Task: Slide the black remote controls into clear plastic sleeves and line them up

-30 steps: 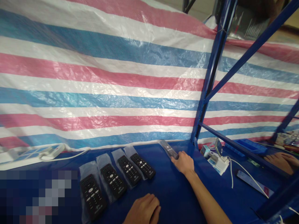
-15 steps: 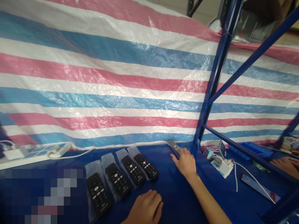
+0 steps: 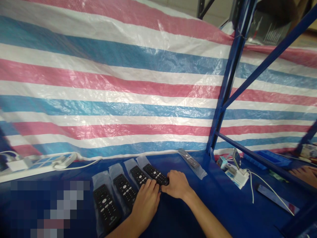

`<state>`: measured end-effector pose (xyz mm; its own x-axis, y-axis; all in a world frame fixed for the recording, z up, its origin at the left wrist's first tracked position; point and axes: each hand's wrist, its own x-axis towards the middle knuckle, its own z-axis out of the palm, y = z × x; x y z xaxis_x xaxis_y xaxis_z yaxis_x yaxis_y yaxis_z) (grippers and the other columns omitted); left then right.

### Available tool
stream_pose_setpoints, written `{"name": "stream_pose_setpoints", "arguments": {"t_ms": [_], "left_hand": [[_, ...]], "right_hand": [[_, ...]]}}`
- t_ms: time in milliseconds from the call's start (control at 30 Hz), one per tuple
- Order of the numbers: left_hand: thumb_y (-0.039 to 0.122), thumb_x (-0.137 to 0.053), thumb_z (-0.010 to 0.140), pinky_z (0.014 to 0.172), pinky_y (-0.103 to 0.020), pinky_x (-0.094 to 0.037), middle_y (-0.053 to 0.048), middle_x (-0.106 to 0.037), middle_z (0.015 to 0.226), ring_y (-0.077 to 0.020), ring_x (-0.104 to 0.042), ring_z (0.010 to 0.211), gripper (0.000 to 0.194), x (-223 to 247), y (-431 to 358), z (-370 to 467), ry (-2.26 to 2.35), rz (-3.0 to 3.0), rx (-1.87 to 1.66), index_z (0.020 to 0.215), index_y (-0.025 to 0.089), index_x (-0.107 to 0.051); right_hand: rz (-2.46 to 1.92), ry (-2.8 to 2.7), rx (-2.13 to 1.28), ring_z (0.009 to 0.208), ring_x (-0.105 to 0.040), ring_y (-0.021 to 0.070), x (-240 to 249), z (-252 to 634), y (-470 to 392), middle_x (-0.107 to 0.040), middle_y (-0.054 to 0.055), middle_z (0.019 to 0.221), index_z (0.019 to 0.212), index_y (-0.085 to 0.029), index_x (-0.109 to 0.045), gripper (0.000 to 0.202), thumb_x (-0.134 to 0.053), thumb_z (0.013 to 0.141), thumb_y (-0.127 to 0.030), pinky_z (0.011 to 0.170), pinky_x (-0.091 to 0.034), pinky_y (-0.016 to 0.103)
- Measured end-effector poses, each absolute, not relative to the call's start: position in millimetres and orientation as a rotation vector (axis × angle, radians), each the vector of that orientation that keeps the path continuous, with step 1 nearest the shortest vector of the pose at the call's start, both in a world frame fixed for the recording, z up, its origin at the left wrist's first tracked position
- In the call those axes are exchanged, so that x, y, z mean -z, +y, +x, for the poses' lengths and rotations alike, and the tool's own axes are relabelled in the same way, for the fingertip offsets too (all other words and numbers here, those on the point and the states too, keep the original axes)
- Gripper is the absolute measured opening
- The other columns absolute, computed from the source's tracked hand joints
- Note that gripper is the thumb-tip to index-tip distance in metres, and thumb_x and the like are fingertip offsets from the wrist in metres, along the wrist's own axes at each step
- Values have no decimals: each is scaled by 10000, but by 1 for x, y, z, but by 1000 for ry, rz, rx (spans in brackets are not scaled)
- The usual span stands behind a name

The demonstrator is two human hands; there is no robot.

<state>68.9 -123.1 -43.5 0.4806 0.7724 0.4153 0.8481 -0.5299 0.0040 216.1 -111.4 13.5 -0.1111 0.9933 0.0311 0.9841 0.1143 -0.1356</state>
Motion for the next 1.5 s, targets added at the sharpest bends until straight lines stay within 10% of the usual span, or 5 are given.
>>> {"name": "stream_pose_setpoints", "arguments": {"t_ms": [467, 1500], "left_hand": [[53, -419, 861, 916, -427, -423, -170, -635, 1095, -284, -525, 1084, 306, -2, -115, 92, -1474, -2712, -64, 1023, 77, -677], [20, -373, 852, 821, -375, -405, -144, -658, 985, -251, -569, 942, 324, 8, -110, 96, -1501, -2603, 16, 1059, 92, -611]], "right_hand": [[-2196, -2052, -116, 893, -653, 268, -10, 262, -111, -706, 107, 922, 818, -161, -691, 321, -564, 752, -448, 678, -423, 294], [-2211, -2040, -166, 937, -646, 274, -3, 265, -112, -702, 111, 965, 877, -170, -675, 384, -595, 750, -523, 707, -445, 297]]}}
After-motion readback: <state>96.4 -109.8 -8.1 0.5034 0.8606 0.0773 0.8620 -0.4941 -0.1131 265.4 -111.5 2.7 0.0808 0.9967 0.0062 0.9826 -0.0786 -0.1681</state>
